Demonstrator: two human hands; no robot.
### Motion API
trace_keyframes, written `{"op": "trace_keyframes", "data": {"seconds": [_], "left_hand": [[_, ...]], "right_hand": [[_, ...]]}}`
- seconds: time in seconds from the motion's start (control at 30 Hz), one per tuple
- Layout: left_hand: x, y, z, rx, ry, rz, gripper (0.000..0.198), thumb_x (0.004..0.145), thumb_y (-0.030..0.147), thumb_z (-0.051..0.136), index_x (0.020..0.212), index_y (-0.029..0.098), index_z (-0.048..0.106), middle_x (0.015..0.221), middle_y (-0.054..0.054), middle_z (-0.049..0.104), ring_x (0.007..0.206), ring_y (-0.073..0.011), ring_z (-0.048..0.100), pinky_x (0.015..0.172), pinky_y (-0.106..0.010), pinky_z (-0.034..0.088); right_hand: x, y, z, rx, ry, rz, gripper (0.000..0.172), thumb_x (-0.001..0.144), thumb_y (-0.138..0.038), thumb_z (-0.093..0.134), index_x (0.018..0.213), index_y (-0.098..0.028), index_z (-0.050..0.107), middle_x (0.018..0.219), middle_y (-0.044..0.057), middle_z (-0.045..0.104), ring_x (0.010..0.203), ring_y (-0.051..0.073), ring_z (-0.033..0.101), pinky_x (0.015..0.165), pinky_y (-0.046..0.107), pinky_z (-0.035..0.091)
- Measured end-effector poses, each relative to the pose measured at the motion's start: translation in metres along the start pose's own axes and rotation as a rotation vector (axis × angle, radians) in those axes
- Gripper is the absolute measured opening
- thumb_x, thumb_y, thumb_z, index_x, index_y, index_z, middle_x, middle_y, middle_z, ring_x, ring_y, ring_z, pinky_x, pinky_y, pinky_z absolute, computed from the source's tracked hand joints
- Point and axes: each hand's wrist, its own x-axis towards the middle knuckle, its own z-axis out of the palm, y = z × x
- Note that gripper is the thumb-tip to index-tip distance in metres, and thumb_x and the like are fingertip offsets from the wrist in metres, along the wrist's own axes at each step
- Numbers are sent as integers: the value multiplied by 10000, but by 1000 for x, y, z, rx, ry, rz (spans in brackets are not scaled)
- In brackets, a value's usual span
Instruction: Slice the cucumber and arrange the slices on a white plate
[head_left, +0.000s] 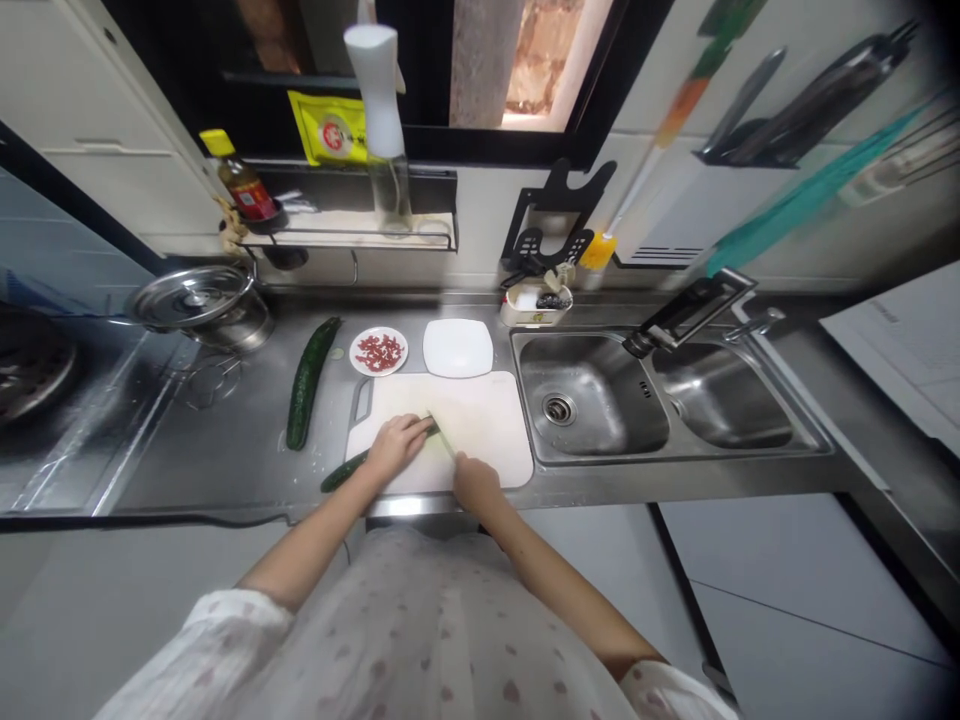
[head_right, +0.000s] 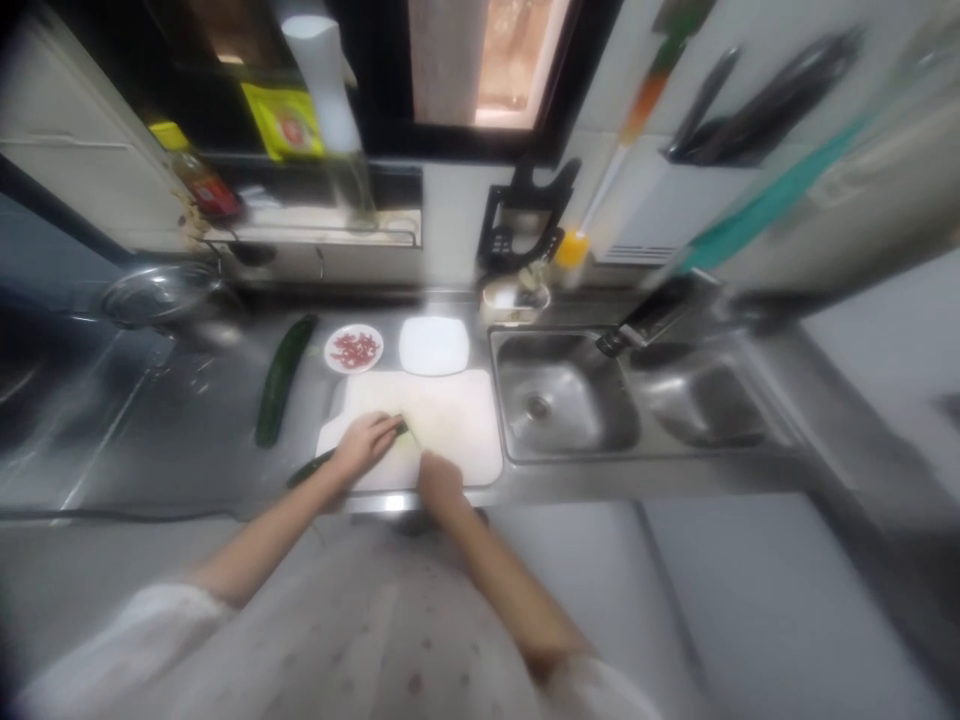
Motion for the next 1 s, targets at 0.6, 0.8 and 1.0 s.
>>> {"op": "trace_keyframes", "data": {"seconds": [0.6, 0.8, 1.0], "left_hand": [[0, 0, 0, -51, -15, -32, 346, 927, 288, 472, 1246, 264, 605, 1044, -83, 618, 961, -193, 567, 869, -351, 467], [-1, 1, -1, -21, -28, -35, 342, 932, 296, 470, 1245, 264, 603, 1050, -74, 625, 935, -185, 565, 853, -335, 456], [-1, 0, -1, 27, -26, -45, 338, 930, 310, 476, 1236, 268, 613, 1032, -68, 629, 908, -180, 571, 824, -328, 448]], "right_hand": [[49, -19, -13, 32, 42, -72, 302, 923, -126, 339, 1127, -119, 563, 1004, 158, 672, 993, 207, 640, 800, 280, 470], [53, -21, -28, 81, 20, -68, 326, 914, -117, 356, 1155, -108, 575, 1046, 156, 674, 1012, 204, 633, 823, 281, 462], [58, 2, -35, 302, -10, -116, 326, 920, -209, 410, 1152, -127, 624, 1107, 130, 679, 1010, 193, 627, 820, 242, 448]]}}
